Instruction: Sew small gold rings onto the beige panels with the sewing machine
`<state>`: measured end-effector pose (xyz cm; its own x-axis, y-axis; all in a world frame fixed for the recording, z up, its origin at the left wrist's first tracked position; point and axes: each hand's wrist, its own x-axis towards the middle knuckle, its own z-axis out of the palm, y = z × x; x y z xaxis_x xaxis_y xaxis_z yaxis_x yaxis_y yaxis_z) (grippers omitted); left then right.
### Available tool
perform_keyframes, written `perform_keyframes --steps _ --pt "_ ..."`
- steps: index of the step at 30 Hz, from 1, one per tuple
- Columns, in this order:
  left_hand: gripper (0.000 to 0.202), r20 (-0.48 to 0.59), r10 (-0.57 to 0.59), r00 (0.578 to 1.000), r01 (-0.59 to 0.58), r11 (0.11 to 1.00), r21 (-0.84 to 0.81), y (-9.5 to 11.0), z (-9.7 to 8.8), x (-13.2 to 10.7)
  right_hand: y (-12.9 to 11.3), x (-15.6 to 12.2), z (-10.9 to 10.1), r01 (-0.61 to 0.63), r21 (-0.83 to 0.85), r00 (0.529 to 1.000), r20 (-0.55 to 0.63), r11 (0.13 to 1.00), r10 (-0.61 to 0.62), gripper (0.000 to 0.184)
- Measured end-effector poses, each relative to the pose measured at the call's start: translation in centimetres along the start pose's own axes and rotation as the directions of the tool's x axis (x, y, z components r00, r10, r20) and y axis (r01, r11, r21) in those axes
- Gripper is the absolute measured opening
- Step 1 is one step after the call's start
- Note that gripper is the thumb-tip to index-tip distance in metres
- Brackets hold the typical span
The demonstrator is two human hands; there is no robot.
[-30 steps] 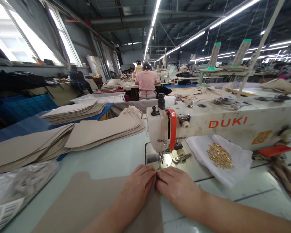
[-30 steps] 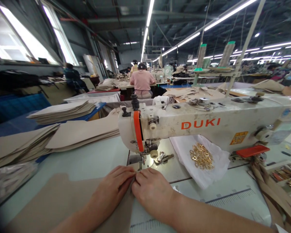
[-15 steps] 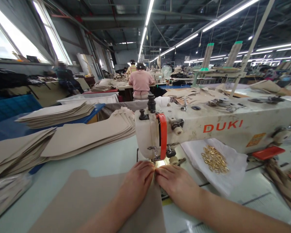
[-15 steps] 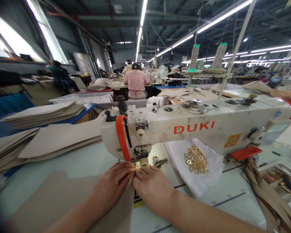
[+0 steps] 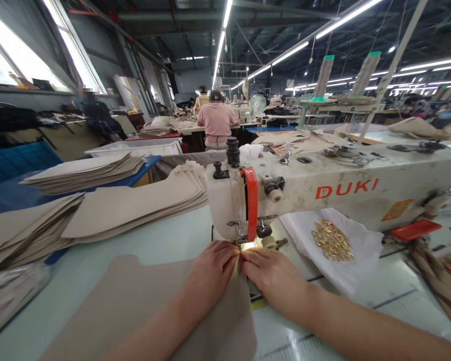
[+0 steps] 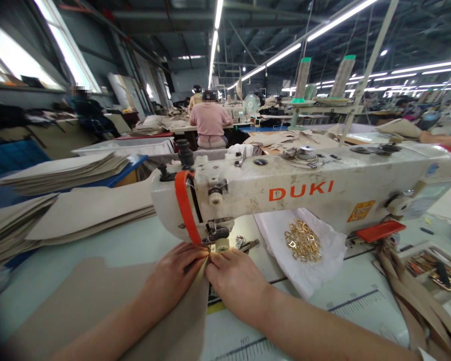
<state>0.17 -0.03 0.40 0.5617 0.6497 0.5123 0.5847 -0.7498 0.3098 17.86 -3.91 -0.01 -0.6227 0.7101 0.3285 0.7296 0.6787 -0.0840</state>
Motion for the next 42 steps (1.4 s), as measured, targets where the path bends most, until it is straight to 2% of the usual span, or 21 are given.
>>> perform_keyframes --steps 6,11,18,22,30,36,42 --pt "0.017 0.015 -0.039 0.999 0.040 0.999 -0.006 0.3 0.1 0.0 -0.1 0.0 -0.2 0.000 -0.017 0.999 -0.038 1.000 -0.001 0.009" --pt "0.019 0.016 -0.005 1.000 0.004 1.000 0.018 0.5 -0.3 -0.5 -0.4 -0.7 -0.4 0.060 0.041 0.996 -0.066 0.997 -0.057 0.011" --pt "0.030 0.132 0.001 0.991 -0.020 0.989 0.144 0.5 -0.9 -1.8 -0.4 -1.1 -0.8 0.110 0.060 0.994 -0.014 0.992 -0.109 0.007" --pt "0.033 0.174 0.030 0.984 -0.054 0.989 0.135 0.2 -0.8 -2.0 -0.3 -0.9 -0.9 0.115 0.061 0.993 0.006 0.991 -0.115 0.007" --pt "0.032 0.169 0.037 0.985 -0.065 0.984 0.165 0.1 -0.8 -1.9 -0.6 -0.5 -1.6 0.116 0.026 0.991 0.068 0.993 -0.117 0.006" --pt "0.034 0.174 0.023 0.985 -0.061 0.974 0.216 -0.2 -0.7 -1.6 -0.3 -0.2 -1.3 0.125 -0.013 0.991 0.055 0.992 -0.124 0.009" --pt "0.031 0.135 0.016 0.991 -0.036 0.988 0.149 -0.7 -0.4 -1.5 -0.1 0.0 -1.2 0.130 -0.011 0.989 0.069 0.991 -0.129 0.008"
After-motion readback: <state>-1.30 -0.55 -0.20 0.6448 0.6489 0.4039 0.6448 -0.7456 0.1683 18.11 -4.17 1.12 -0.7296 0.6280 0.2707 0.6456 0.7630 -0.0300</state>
